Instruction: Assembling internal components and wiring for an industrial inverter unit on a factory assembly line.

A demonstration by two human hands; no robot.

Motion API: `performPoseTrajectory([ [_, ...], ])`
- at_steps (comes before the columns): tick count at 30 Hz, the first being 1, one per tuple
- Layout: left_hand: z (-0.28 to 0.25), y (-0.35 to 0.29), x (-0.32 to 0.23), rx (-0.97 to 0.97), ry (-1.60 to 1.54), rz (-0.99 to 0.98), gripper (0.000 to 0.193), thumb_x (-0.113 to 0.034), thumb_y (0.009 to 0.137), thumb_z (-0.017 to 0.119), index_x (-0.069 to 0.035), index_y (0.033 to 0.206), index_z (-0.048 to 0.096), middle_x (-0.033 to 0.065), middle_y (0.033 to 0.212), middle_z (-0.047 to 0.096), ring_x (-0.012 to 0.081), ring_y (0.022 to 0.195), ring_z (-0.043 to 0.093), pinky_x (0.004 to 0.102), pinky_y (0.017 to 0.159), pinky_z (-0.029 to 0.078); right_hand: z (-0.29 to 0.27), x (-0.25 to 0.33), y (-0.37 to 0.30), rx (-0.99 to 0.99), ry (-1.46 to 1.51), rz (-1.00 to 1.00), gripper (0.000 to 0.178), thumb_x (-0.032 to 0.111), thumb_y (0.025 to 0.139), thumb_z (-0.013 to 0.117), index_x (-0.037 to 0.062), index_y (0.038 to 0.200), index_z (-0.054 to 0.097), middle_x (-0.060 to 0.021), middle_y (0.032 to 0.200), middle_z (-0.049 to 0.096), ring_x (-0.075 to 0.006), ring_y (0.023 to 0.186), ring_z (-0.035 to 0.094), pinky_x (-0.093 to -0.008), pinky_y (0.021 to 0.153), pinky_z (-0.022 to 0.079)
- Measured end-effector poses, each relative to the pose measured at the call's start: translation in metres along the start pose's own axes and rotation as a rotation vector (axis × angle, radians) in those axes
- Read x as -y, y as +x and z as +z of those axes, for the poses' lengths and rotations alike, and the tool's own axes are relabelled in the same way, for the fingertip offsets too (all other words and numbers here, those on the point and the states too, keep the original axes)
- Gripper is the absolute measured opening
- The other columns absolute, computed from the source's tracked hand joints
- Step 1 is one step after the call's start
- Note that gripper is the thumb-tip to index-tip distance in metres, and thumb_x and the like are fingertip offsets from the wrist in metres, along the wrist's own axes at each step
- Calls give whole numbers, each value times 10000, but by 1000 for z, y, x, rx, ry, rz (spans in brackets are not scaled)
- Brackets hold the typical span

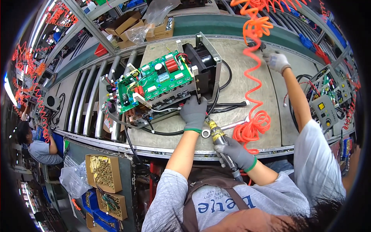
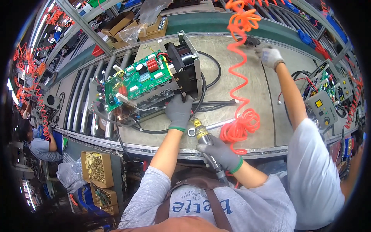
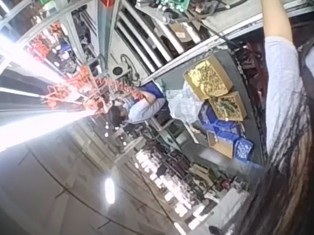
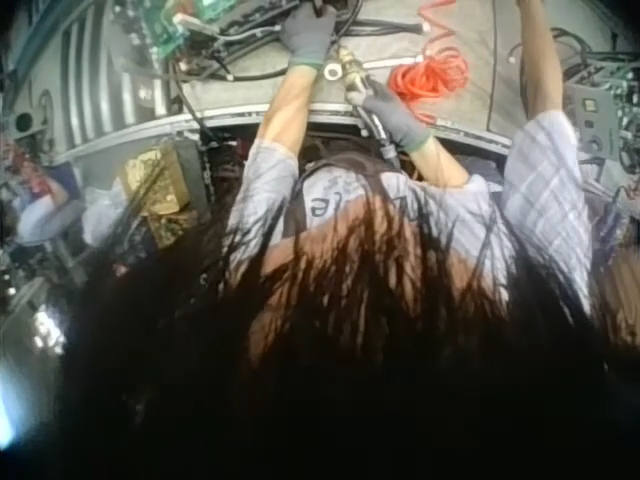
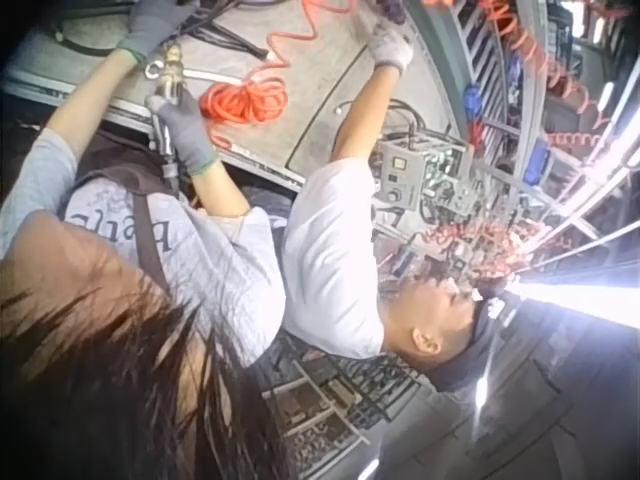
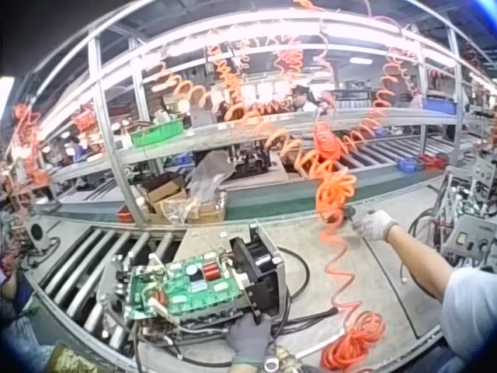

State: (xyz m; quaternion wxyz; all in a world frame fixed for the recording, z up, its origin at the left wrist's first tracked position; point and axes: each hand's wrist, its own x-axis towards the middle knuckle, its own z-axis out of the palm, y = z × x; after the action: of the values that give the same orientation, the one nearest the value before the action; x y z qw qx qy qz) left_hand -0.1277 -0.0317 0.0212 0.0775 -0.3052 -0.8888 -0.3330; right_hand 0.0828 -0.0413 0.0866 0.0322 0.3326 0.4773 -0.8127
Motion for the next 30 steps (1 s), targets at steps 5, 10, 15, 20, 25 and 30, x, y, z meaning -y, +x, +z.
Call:
performPoseTrajectory([
  [5,2,1,7,-34,11,46,314,-382,799,598,-80,714,611,141,652,633,345,577,631,460,525,504,12,3,-2,-35,9,-19,377,255,838,663,26,1078,484,-34,685,534,-112,505,556,-249,422,480],
  [10,-1,1,5,-16,43,55,313,-381,807,591,-86,707,615,135,644,633,340,574,632,462,519,502,15,-4,4,-37,47,-21,401,257,839,660,19,1100,470,-29,675,537,-110,493,552,-248,417,479],
  [15,-5,4,9,-23,-54,96,321,-382,812,587,-82,703,616,145,653,637,344,587,632,456,534,502,21,-13,12,-68,39,-44,396,266,830,678,26,1070,474,-30,690,540,-108,496,548,-250,420,475],
  [20,-14,2,7,93,-26,93,266,-330,818,558,-75,772,619,155,677,641,355,612,633,471,565,507,25,-14,16,-93,9,-70,397,274,821,697,33,1044,476,-29,692,539,-107,505,543,-252,426,471],
  [25,-19,2,10,303,44,68,236,-258,820,504,-79,939,602,165,755,658,371,689,645,489,627,522,26,-10,15,-110,7,-74,405,286,819,703,34,1047,483,-31,695,540,-107,510,541,-253,431,476],
  [30,-24,-3,16,316,-8,81,307,-243,836,498,-100,1099,564,173,892,661,368,760,651,487,657,527,28,-9,15,-97,-41,-73,432,306,823,700,35,1083,488,-28,678,535,-110,497,541,-257,430,482],
])
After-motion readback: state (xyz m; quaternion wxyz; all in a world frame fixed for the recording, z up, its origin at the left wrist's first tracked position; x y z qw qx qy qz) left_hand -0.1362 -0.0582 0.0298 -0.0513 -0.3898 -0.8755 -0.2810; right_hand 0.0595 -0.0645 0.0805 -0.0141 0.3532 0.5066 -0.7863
